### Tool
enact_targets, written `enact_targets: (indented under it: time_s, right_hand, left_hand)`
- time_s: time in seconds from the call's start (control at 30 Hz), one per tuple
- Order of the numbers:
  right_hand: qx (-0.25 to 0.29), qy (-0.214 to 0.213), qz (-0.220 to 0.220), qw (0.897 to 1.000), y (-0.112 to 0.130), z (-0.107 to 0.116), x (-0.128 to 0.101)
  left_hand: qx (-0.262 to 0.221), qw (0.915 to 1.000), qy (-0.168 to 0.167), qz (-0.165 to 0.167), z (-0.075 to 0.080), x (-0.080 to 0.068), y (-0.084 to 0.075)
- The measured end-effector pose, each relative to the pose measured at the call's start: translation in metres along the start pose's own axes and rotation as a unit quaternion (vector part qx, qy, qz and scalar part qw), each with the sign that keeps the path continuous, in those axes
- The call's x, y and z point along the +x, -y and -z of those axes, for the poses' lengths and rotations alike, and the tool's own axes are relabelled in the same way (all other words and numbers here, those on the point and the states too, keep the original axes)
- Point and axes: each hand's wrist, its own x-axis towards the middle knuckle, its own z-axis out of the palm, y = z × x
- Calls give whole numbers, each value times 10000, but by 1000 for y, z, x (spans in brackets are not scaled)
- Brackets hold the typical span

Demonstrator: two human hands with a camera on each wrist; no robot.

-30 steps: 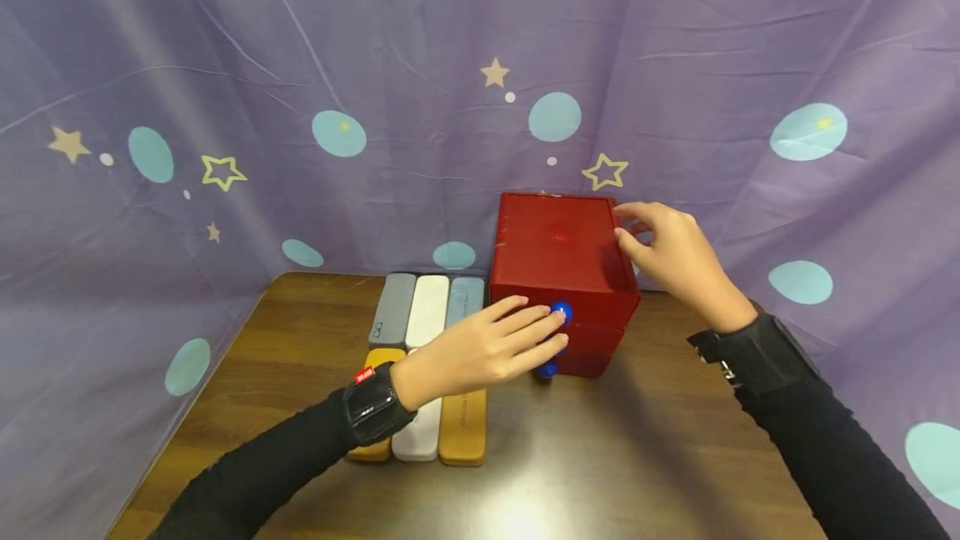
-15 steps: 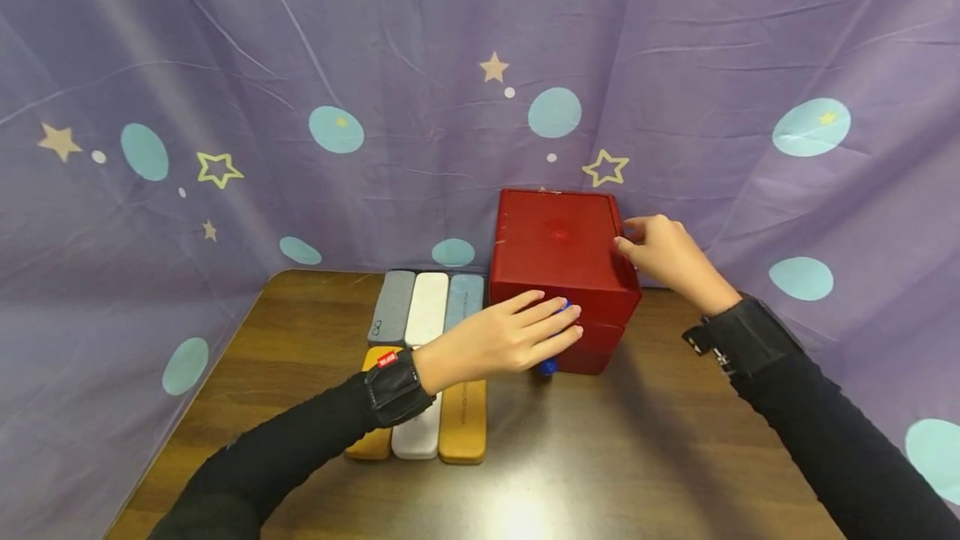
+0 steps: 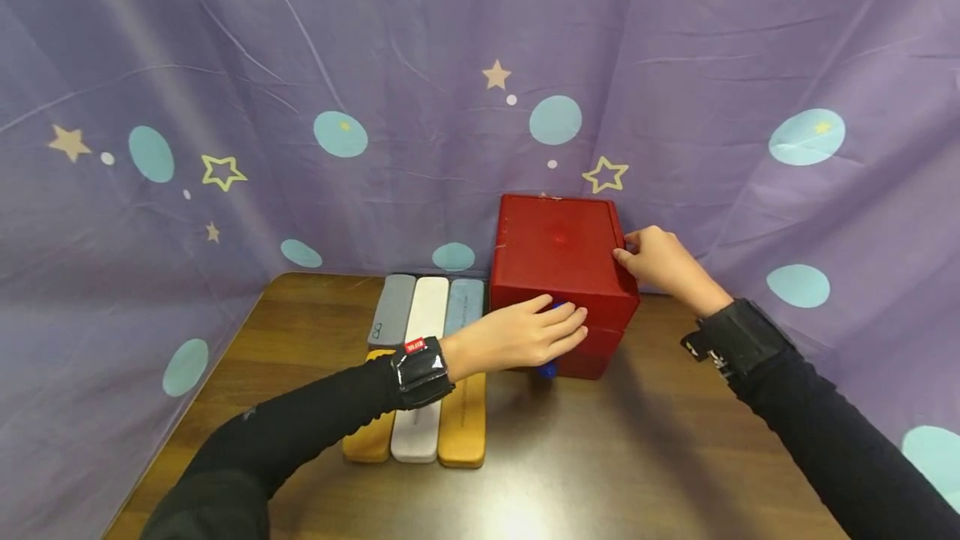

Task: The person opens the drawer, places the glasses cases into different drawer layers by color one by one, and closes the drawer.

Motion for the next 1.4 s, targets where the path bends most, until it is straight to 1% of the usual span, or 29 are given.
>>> enact_targets:
  time_s: [0.1, 0.17, 0.23, 0.33, 0.43, 0.47, 0.6, 0.77, 0.93, 1.13, 1.3, 1.4]
  right_hand:
    - [-14, -29, 15, 10000, 0, -2, 0]
    - [-14, -17, 3, 10000, 1, -2, 0]
    - [69, 55, -69, 9999, 1, -2, 0]
    - [338, 220, -170, 9990, -1, 0, 0]
    - [754, 453, -233, 9959, -3, 2, 0]
    - [855, 516, -239, 9947, -3, 3, 0]
    - [1116, 688, -302, 9909, -2, 4, 0]
    - [1104, 703, -333, 9908, -3, 2, -1]
    - [970, 653, -352, 9925, -4, 1, -1]
    - [944, 654, -388, 9926, -5, 1, -1]
    - [976, 657, -423, 9922, -6, 0, -1]
    - [989, 641, -398, 9922, -6, 0, -1]
  left_hand:
    - [161, 9997, 151, -105, -3, 3, 1]
    - [223, 9996, 137, -134, -5, 4, 3]
    - [226, 9996, 65, -170, -8, 5, 3]
    - [276, 9994, -104, -187, -9, 5, 5]
    - [340, 9988, -254, -261, -10, 6, 7]
    - [368, 9985, -304, -274, -8, 6, 8]
    - [403, 9973, -480, -373, -11, 8, 10]
    - [325, 9969, -619, -365, -13, 9, 10]
    - [251, 9973, -611, -331, -12, 9, 8]
    - [231, 9970, -635, -377, -6, 9, 3]
    - [174, 9960, -811, -338, 0, 7, -4]
    - [255, 9949, -913, -334, 5, 5, -8]
